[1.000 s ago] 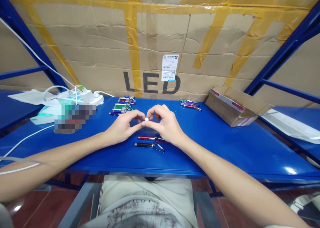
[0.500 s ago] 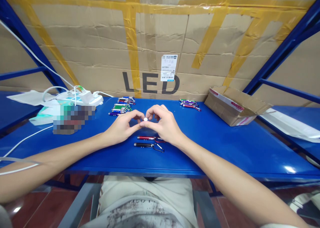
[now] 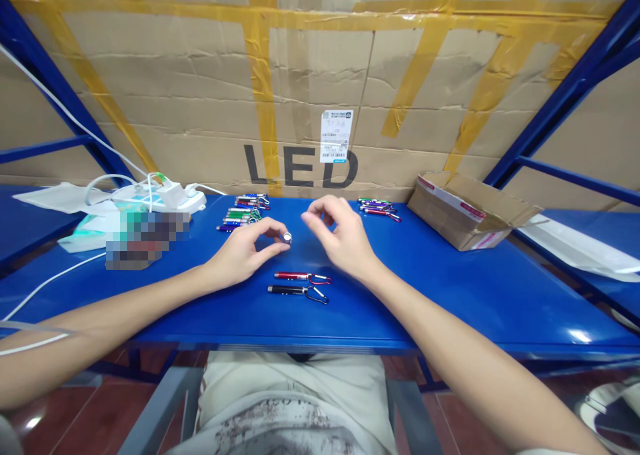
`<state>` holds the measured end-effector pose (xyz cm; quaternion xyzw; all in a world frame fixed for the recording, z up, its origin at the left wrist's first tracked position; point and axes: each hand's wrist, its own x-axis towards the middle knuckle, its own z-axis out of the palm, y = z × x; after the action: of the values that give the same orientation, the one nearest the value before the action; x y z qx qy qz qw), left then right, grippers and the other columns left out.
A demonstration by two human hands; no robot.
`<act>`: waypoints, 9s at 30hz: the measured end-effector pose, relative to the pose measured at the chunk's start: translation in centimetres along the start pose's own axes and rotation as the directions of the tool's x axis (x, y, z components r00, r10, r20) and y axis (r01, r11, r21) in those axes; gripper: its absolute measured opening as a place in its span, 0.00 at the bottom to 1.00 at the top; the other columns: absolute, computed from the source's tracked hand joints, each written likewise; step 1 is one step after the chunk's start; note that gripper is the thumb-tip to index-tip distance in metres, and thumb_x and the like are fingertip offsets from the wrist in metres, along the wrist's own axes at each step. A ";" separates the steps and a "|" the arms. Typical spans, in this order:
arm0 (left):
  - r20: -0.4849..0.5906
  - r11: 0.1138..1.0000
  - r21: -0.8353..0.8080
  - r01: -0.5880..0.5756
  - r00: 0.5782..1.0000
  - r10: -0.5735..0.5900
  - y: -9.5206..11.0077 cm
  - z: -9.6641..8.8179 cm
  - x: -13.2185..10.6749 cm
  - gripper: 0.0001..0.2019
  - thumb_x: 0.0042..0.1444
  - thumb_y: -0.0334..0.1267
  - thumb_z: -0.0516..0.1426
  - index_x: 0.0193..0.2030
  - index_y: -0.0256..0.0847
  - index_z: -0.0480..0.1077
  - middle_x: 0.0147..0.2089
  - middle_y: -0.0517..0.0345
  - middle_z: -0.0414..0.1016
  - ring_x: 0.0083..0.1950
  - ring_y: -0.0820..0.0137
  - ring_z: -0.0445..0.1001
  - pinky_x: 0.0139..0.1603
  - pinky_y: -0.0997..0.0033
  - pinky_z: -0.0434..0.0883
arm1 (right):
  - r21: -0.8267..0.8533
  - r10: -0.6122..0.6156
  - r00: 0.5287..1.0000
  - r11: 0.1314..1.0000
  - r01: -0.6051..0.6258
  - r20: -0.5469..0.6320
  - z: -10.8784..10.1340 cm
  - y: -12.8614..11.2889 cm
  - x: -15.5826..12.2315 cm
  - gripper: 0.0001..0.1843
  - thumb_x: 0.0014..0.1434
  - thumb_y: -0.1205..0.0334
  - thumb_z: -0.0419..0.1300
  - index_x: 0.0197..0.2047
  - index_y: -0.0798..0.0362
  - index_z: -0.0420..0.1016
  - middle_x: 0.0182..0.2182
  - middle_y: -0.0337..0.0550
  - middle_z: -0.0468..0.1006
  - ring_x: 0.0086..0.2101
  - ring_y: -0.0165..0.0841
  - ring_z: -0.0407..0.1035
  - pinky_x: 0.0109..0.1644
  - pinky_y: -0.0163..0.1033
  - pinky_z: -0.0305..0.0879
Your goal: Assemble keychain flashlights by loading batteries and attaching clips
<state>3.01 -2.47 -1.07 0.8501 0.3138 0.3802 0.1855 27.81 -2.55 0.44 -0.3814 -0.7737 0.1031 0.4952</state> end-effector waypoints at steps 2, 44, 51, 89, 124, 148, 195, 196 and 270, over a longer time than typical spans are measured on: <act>0.004 1.000 -0.004 -0.002 1.000 0.002 -0.1 -0.1 0.0 0.06 0.72 0.40 0.62 0.51 0.43 0.75 0.50 0.55 0.85 0.49 0.64 0.84 0.54 0.63 0.77 | -0.106 0.018 0.998 0.994 -0.024 -0.055 -0.7 0.8 0.5 0.10 0.76 0.54 0.59 0.43 0.48 0.76 0.40 0.45 0.81 0.40 0.41 0.71 0.47 0.46 0.66; 0.003 1.000 0.016 -0.003 1.000 0.003 -1.0 -0.1 0.0 0.06 0.73 0.39 0.61 0.53 0.44 0.75 0.53 0.53 0.84 0.50 0.62 0.82 0.55 0.61 0.76 | -0.607 0.318 0.839 0.794 0.020 0.443 -1.0 3.6 0.4 0.03 0.70 0.63 0.67 0.40 0.49 0.82 0.43 0.49 0.83 0.49 0.49 0.70 0.47 0.47 0.53; -0.001 1.000 0.022 -0.008 1.000 0.009 -0.9 -0.2 0.0 0.06 0.73 0.39 0.61 0.53 0.43 0.75 0.52 0.54 0.84 0.49 0.63 0.82 0.56 0.61 0.76 | -0.613 0.291 0.835 0.787 0.069 0.468 -1.0 3.5 0.2 0.06 0.73 0.63 0.64 0.41 0.51 0.78 0.45 0.51 0.82 0.49 0.49 0.69 0.46 0.47 0.52; -0.007 1.000 0.023 -0.001 1.000 0.001 -1.2 -0.2 -0.1 0.06 0.73 0.39 0.61 0.53 0.43 0.75 0.51 0.56 0.83 0.47 0.65 0.80 0.54 0.64 0.75 | -0.456 0.146 0.949 0.890 -0.002 0.281 -0.7 2.0 0.2 0.07 0.77 0.59 0.52 0.45 0.49 0.69 0.43 0.52 0.81 0.46 0.49 0.69 0.52 0.52 0.56; 0.025 0.999 0.000 0.042 0.999 -0.042 -1.2 -0.2 0.0 0.09 0.72 0.43 0.61 0.53 0.43 0.75 0.50 0.53 0.84 0.46 0.63 0.81 0.53 0.62 0.77 | -0.403 0.131 0.959 0.915 -0.019 0.252 -0.6 0.8 0.3 0.12 0.80 0.56 0.46 0.44 0.47 0.66 0.42 0.47 0.81 0.42 0.44 0.69 0.52 0.49 0.55; 0.035 0.999 0.000 0.039 0.999 -0.039 -1.3 -0.3 0.1 0.09 0.72 0.43 0.61 0.53 0.43 0.75 0.50 0.53 0.84 0.46 0.63 0.81 0.52 0.62 0.77 | -0.357 0.119 0.965 0.934 -0.028 0.235 -0.7 0.5 0.4 0.12 0.79 0.56 0.50 0.41 0.48 0.67 0.38 0.45 0.82 0.40 0.43 0.71 0.49 0.47 0.57; 0.040 0.999 -0.009 0.044 0.998 -0.044 -1.7 -0.3 0.0 0.10 0.72 0.44 0.62 0.53 0.42 0.76 0.50 0.54 0.84 0.46 0.64 0.81 0.52 0.63 0.77 | 0.279 0.218 0.941 0.916 -0.289 0.259 -0.5 1.2 0.8 0.20 0.57 0.44 0.77 0.39 0.51 0.80 0.33 0.39 0.80 0.31 0.33 0.67 0.37 0.41 0.64; 0.039 0.999 -0.008 0.044 0.998 -0.044 -1.7 -0.2 0.0 0.10 0.72 0.44 0.62 0.53 0.42 0.76 0.50 0.54 0.84 0.46 0.64 0.81 0.52 0.63 0.77 | 0.288 0.200 0.944 0.917 -0.275 0.263 -0.5 1.1 0.8 0.19 0.58 0.46 0.76 0.40 0.50 0.80 0.35 0.40 0.81 0.32 0.33 0.68 0.39 0.41 0.66; 0.019 0.995 0.077 -0.067 0.998 0.066 -1.3 -0.5 -0.1 0.08 0.75 0.42 0.61 0.55 0.44 0.78 0.56 0.52 0.85 0.56 0.60 0.83 0.61 0.58 0.75 | -0.362 -0.026 0.989 0.929 0.078 0.148 -2.8 2.5 1.0 0.07 0.76 0.58 0.58 0.46 0.48 0.76 0.41 0.49 0.82 0.42 0.45 0.74 0.48 0.48 0.66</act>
<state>2.04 -1.54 -1.55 0.8697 0.2984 0.3665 0.1423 31.24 -0.74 1.14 -0.4382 -0.8221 -0.0297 0.3623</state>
